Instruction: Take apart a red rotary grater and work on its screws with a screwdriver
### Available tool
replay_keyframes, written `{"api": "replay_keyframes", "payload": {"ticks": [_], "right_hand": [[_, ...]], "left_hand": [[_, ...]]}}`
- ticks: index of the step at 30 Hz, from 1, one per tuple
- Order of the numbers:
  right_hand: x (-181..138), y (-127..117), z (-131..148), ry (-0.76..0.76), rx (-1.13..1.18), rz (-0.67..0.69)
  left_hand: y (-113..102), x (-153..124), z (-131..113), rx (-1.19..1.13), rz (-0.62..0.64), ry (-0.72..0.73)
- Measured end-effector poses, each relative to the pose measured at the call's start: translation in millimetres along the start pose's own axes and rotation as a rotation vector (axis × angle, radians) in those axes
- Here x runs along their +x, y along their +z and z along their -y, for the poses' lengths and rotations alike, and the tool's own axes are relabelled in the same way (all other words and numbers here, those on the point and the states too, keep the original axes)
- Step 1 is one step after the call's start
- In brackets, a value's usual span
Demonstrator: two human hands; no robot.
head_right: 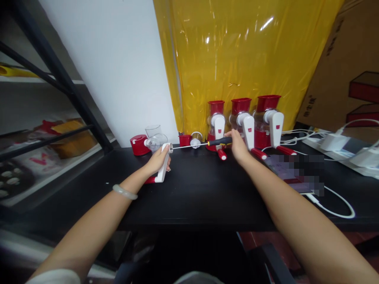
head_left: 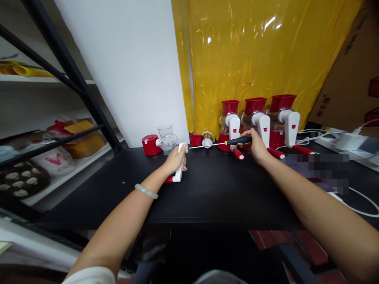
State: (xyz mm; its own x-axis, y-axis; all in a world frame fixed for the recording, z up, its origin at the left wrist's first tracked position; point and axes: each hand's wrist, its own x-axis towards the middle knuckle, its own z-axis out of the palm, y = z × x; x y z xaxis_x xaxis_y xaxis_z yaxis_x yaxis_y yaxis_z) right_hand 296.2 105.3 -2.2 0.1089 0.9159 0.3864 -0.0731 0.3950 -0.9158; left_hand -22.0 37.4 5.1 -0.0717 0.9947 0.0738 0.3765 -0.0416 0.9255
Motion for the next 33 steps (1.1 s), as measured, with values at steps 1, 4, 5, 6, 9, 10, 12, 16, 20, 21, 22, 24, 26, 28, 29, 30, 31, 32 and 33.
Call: {"api": "replay_keyframes", "payload": {"ticks": [1, 4, 5, 6, 9, 10, 12, 16, 20, 21, 22, 24, 26, 28, 29, 30, 31, 32, 33], "right_hand": [[0.3, -1.9, -2.0, -0.012, -0.063, -0.003], [0.0, -4.2, -7.3, -0.056, -0.240, -0.010], [0.1, -3.3, -7.9, -0.055, -0.258, -0.019], [0.7, -1.5, -7.7, -0.039, -0.245, -0.029], [6.4, 6.3, -1.0, 0.063, -0.074, -0.014], [9.5, 8.6, 3.1, 0.098, -0.009, 0.004], [16.7, 11.1, 12.3, 0.163, 0.106, 0.022], [27.0, 8.3, 24.9, 0.264, 0.239, -0.017], [26.3, -1.5, 16.7, 0.212, 0.188, -0.150], [25.2, -4.8, 11.7, 0.151, 0.131, -0.190], [24.1, -8.1, 6.3, 0.094, 0.059, -0.223], [22.3, -14.0, -3.6, 0.036, -0.032, -0.275], [21.3, -17.3, -10.0, 0.019, -0.016, -0.257], [20.8, -16.3, -12.1, 0.009, 0.054, -0.221], [20.5, -14.3, -11.8, 0.007, 0.097, -0.207], [20.2, -11.6, -11.1, 0.010, 0.140, -0.196], [19.8, -8.5, -10.0, 0.018, 0.185, -0.188], [19.3, -5.3, -8.9, 0.030, 0.226, -0.183], [18.8, -2.5, -7.8, 0.044, 0.265, -0.178]], "left_hand": [[0.4, -0.5, 0.0, 0.007, 0.001, -0.002], [0.9, -2.3, -1.3, 0.032, 0.001, -0.002], [0.5, -2.5, -2.3, 0.037, -0.001, 0.000], [-0.1, -2.1, -3.7, 0.043, -0.006, 0.002], [-3.1, 2.3, -9.3, 0.087, -0.044, 0.027], [-3.8, 5.0, -11.4, 0.106, -0.055, 0.050], [-4.2, 11.4, -15.4, 0.147, -0.086, 0.129], [2.0, 23.7, -20.5, 0.251, -0.094, 0.262], [13.6, 27.1, -24.2, 0.247, -0.106, 0.278], [16.6, 26.0, -24.7, 0.239, -0.111, 0.279], [19.5, 24.2, -24.8, 0.227, -0.112, 0.287], [24.6, 19.0, -23.7, 0.198, -0.104, 0.304], [28.1, 13.2, -20.8, 0.171, -0.096, 0.309], [29.4, 8.5, -17.0, 0.167, -0.096, 0.317], [29.3, 7.0, -15.2, 0.169, -0.099, 0.322], [28.8, 6.1, -13.6, 0.170, -0.106, 0.324], [27.9, 5.8, -12.3, 0.169, -0.114, 0.323], [26.9, 5.8, -11.3, 0.169, -0.125, 0.320], [25.9, 6.2, -10.6, 0.169, -0.134, 0.317]]}}
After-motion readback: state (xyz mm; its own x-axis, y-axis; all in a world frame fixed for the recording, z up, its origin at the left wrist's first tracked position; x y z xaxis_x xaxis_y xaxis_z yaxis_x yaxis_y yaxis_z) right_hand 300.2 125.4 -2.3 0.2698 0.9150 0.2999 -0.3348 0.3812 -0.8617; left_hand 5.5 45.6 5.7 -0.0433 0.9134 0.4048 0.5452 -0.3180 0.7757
